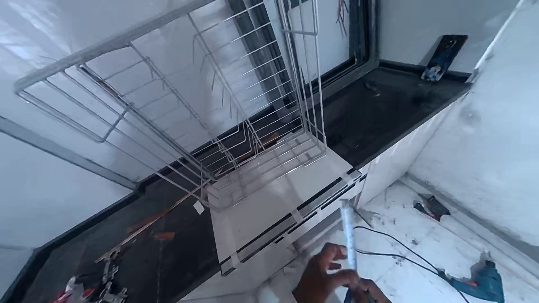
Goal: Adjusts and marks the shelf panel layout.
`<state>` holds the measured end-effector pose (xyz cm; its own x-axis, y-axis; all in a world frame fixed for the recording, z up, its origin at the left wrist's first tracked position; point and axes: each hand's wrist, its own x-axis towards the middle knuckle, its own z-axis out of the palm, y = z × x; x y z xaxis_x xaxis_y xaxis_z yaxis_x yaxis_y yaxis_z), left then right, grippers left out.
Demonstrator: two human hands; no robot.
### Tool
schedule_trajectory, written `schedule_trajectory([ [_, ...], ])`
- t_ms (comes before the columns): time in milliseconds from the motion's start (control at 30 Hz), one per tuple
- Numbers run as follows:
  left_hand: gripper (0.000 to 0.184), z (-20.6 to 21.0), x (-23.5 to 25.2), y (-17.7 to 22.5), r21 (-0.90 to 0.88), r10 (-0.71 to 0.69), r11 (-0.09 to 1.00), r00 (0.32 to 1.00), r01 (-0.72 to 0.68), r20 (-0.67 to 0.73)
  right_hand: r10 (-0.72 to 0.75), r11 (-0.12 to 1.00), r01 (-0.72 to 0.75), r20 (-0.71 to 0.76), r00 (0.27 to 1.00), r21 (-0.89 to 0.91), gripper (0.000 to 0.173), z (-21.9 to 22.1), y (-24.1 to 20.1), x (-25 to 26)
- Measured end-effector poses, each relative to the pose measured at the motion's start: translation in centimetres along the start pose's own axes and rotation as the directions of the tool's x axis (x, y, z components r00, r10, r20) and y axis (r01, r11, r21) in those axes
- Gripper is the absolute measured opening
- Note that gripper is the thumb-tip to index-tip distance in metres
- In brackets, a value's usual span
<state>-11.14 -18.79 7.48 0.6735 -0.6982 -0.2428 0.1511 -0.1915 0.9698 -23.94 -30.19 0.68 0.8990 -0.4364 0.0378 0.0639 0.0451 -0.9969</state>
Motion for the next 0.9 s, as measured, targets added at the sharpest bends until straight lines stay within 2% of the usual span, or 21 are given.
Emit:
schedule_trajectory([
  [100, 0.054, 0.4, -0.2, -0.2, -0.126, -0.041, 0.991, 0.995, 0.053, 0.095, -0.065, 0.997, 0.068, -0.129, 0.989, 0.019, 0.008, 2.1, -3.3, 1.7],
  [167, 0.049, -1.1, 0.4, 0.3, -0.099, -0.045, 0.993, 0.991, 0.058, 0.125, -0.073, 0.997, 0.070, -0.201, 0.977, -0.019, 0.008, 3.8, -4.0, 2.4],
  [267, 0.040, -5.2, 1.0, 1.4, 0.136, 0.027, 0.989, 0.983, -0.052, 0.180, -0.109, 0.985, 0.062, -0.304, 0.946, -0.160, 0.009, 6.7, -4.3, 3.1],
  [333, 0.036, -8.6, 2.2, 1.8, 0.308, 0.126, 0.937, 0.980, -0.168, 0.152, -0.124, 0.984, 0.071, -0.337, 0.933, -0.166, 0.014, 8.1, -4.7, 4.0],
  [367, 0.038, -10.6, 3.1, 2.1, 0.386, 0.135, 0.906, 0.983, -0.173, 0.126, -0.132, 0.983, 0.076, -0.369, 0.920, -0.165, 0.017, 8.5, -4.7, 4.5],
  [433, 0.041, -14.7, 6.1, 3.2, 0.592, 0.120, 0.792, 0.989, -0.151, 0.091, -0.168, 0.979, 0.092, -0.453, 0.876, -0.183, 0.019, 8.7, -4.4, 5.6],
  [533, 0.042, -19.0, 11.9, 5.9, 0.849, 0.012, 0.499, 0.980, -0.176, 0.196, -0.235, 0.953, 0.074, -0.563, 0.792, -0.293, 0.027, 7.8, -3.3, 8.2],
  [600, 0.043, -20.3, 15.9, 7.1, 0.920, -0.068, 0.307, 0.959, -0.242, 0.275, -0.268, 0.910, 0.007, -0.574, 0.774, -0.415, 0.037, 6.7, -2.7, 11.1],
  [667, 0.043, -20.5, 19.7, 8.5, 0.932, -0.176, 0.173, 0.921, -0.319, 0.347, -0.272, 0.844, -0.078, -0.548, 0.791, -0.531, 0.044, 5.4, -2.2, 14.8],
  [767, 0.043, -20.0, 24.2, 9.5, 0.911, -0.230, 0.073, 0.882, -0.407, 0.412, -0.172, 0.762, -0.213, -0.508, 0.844, -0.612, 0.048, 3.8, -0.6, 20.6],
  [833, 0.043, -19.5, 25.8, 9.8, 0.912, -0.245, 0.042, 0.880, -0.409, 0.406, -0.089, 0.743, -0.254, -0.467, 0.880, -0.620, 0.038, 3.7, 0.6, 23.0],
  [900, 0.040, -18.8, 27.1, 9.6, 0.922, -0.213, 0.025, 0.899, -0.387, 0.383, -0.105, 0.747, -0.238, -0.465, 0.879, -0.621, 0.024, 4.3, 1.3, 24.2],
])
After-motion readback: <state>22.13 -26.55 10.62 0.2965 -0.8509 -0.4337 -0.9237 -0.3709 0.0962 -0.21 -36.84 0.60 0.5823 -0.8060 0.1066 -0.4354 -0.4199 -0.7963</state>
